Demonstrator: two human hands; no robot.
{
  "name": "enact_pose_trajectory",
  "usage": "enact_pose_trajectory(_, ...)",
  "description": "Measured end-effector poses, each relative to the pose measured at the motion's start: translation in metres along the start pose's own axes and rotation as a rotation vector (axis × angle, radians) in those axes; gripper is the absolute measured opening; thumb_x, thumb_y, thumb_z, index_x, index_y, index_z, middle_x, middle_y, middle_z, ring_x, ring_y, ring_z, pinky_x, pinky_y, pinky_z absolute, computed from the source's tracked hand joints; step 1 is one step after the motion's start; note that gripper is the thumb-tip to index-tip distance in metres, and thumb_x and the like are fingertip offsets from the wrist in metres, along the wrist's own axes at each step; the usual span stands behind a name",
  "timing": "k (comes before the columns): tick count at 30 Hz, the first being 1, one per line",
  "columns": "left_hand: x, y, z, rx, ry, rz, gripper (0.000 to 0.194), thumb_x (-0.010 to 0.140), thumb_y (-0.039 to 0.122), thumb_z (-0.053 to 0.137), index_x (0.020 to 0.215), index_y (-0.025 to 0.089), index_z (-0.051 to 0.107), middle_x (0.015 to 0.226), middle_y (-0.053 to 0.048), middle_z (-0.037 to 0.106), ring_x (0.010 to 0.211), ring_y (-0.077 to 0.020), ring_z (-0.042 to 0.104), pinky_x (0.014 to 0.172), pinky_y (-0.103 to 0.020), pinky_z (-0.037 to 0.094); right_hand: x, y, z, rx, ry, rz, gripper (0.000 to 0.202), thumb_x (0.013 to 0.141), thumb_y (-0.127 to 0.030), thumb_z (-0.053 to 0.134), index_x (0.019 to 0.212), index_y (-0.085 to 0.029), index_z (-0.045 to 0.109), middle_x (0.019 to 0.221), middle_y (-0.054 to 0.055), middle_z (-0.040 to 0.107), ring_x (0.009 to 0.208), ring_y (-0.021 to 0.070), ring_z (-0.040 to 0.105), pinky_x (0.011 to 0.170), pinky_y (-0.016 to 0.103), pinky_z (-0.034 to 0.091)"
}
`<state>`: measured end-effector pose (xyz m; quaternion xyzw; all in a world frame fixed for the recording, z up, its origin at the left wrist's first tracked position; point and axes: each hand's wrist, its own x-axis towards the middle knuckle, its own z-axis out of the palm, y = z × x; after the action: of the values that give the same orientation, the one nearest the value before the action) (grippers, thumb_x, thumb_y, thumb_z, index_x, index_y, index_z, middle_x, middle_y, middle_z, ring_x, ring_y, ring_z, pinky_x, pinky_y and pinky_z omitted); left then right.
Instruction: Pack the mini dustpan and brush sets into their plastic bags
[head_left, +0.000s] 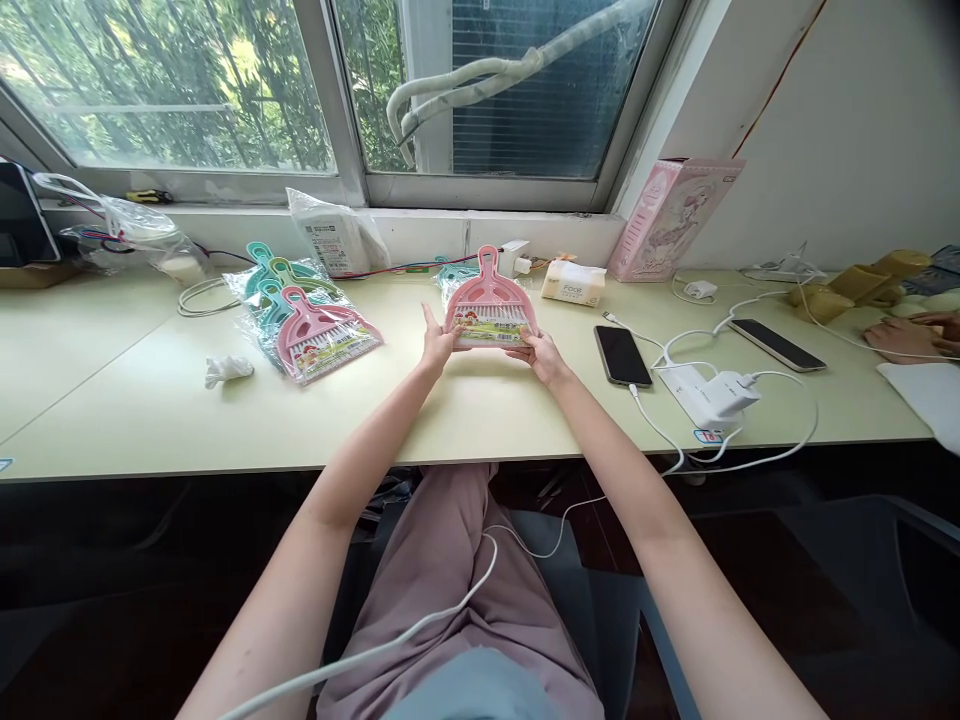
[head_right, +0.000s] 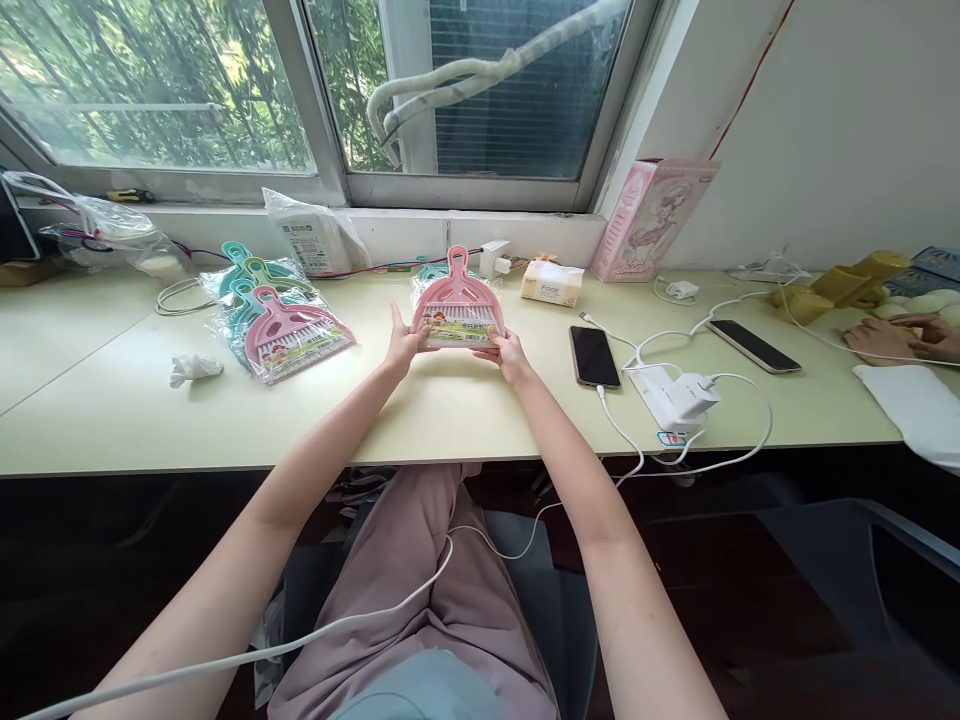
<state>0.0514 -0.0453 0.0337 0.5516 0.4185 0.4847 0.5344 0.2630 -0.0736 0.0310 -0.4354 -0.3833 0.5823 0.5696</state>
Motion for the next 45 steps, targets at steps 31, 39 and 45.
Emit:
enact_pose_trajectory(31, 0.005, -0.018, 0.026, -0.065, 0.194, 0.009, 0.045, 0.089, 0.052, 0.058, 0.116, 0.016, 0.053, 0.090, -0.005, 0.065, 0.057, -0.0101, 0.061, 0.051, -0.022, 0.053, 0.026, 0.018, -0.014, -0.255, 0.175, -0.275, 0.018, 0.088, -0.036, 0.061, 0.101, -0.022, 0.060, 0.081, -0.003, 0.062, 0.046, 0.0039, 0.050, 0.035, 0.013, 0.042)
enact_pose_trajectory(39, -0.014, -0.010, 0.035, -0.128, 0.248, 0.051, 0.029, 0.091, 0.037, 0.056, 0.108, 0.013, 0.057, 0.086, -0.005, 0.065, 0.051, -0.0095, 0.058, 0.047, -0.023, 0.051, 0.011, 0.012, -0.008, -0.272, 0.152, -0.411, 0.034, 0.094, -0.055, 0.048, 0.087, -0.023, 0.056, 0.065, -0.005, 0.050, 0.037, 0.0043, 0.039, 0.028, 0.015, 0.033)
enact_pose_trajectory(45, -0.069, -0.003, 0.003, -0.107, 0.263, 0.032, 0.028, 0.080, 0.037, 0.069, 0.094, 0.013, 0.064, 0.094, -0.008, 0.071, 0.084, -0.0208, 0.068, 0.066, -0.030, 0.058, -0.006, 0.014, 0.011, -0.279, 0.019, -0.380, 0.034, 0.092, -0.054, 0.053, 0.078, -0.022, 0.054, 0.058, -0.006, 0.047, 0.035, 0.0055, 0.039, 0.027, 0.017, 0.032)
